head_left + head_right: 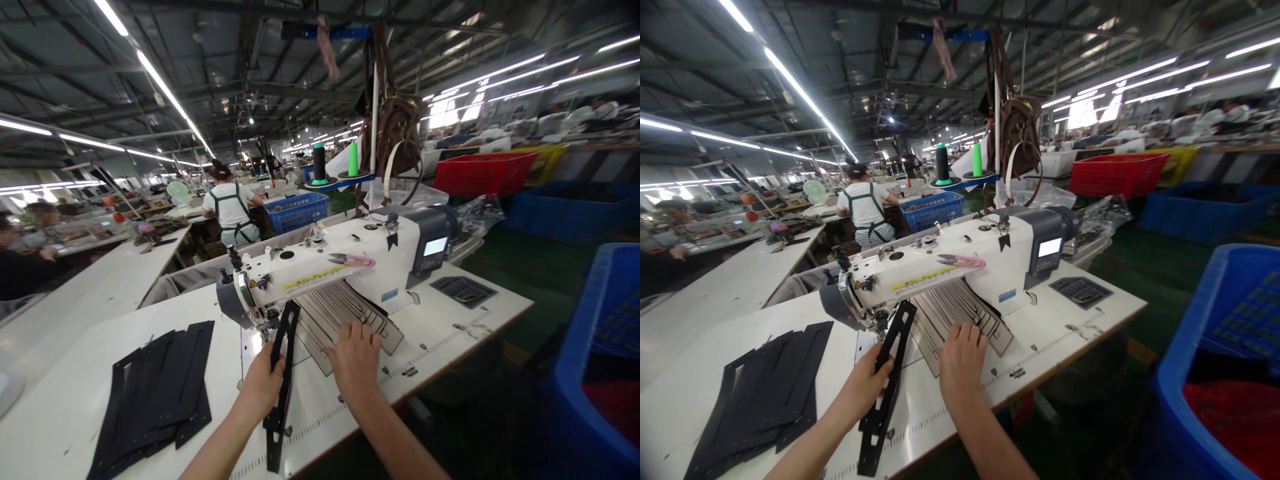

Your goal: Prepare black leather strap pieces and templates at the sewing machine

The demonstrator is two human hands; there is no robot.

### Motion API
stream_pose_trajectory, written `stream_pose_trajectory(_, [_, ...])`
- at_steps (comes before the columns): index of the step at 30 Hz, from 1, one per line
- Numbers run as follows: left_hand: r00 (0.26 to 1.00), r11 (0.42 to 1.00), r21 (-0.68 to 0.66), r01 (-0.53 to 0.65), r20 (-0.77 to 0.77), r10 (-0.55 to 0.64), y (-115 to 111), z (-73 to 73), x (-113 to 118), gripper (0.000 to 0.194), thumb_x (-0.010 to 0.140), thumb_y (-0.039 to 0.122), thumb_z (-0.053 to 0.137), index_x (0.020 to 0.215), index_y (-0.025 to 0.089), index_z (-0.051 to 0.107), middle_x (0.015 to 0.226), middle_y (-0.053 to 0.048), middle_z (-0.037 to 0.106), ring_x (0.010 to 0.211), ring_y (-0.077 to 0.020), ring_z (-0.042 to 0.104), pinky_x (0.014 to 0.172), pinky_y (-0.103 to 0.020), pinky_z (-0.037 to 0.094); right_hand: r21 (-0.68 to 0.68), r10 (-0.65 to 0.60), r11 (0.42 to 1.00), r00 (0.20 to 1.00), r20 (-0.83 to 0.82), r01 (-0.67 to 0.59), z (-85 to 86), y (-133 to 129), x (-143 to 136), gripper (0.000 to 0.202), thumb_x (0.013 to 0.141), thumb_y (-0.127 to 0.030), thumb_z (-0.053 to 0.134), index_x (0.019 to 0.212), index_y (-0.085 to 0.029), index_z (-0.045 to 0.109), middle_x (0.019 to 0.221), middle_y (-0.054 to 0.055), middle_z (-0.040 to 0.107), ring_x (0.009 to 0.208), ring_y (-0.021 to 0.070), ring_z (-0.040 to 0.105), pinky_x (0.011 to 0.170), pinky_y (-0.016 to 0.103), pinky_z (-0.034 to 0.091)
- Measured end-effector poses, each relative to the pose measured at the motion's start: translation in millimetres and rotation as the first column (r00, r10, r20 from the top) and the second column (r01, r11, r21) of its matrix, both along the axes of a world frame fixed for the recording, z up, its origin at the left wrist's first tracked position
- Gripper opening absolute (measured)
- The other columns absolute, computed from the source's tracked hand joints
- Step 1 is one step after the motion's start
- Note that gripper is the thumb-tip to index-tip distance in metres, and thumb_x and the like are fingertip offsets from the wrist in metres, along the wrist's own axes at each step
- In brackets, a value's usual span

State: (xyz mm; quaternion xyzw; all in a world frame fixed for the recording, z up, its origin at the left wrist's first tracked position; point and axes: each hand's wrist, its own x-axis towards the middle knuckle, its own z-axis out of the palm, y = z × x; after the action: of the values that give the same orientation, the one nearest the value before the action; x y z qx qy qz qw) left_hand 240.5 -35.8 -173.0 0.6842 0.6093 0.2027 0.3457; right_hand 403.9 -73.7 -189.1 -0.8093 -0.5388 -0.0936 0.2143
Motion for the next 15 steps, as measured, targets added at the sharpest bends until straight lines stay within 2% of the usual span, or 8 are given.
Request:
stream_pose_trajectory(9, [1.0, 0.999, 0.032, -0.008, -0.008, 0.008, -4.2, -0.1, -5.9, 0.035, 0.082, 0.025, 0.041, 0.114, 0.016, 0.049, 0.082, -0.006, 0.064, 0.077, -0.0214, 0.061, 0.065, -0.03, 0.05, 0.016, 0.037, 0.999, 0.999, 0.016, -0.037, -3.2, -5.8, -0.4, 0.021, 0.077, -0.023, 0.064, 0.096, -0.013, 0.063, 0.094, 0.011, 0.054, 0.093, 0.0275, 0.045, 0.077, 0.04, 0.03])
stream_pose_trajectory(15, [1.0, 0.999, 0.038, -0.001, 0.013, 0.001, -6.0, 1.0, -5.3, 0.035, 0.081, 0.028, 0.042, 0.112, 0.015, 0.051, 0.079, -0.005, 0.064, 0.073, -0.0208, 0.061, 0.065, -0.03, 0.05, 0.001, 0.048, 0.999, 0.999, 0.012, -0.048, -5.1, -6.0, -4.2, 0.014, 0.078, -0.017, 0.061, 0.091, -0.014, 0.065, 0.092, 0.011, 0.055, 0.093, 0.0278, 0.044, 0.077, 0.04, 0.03])
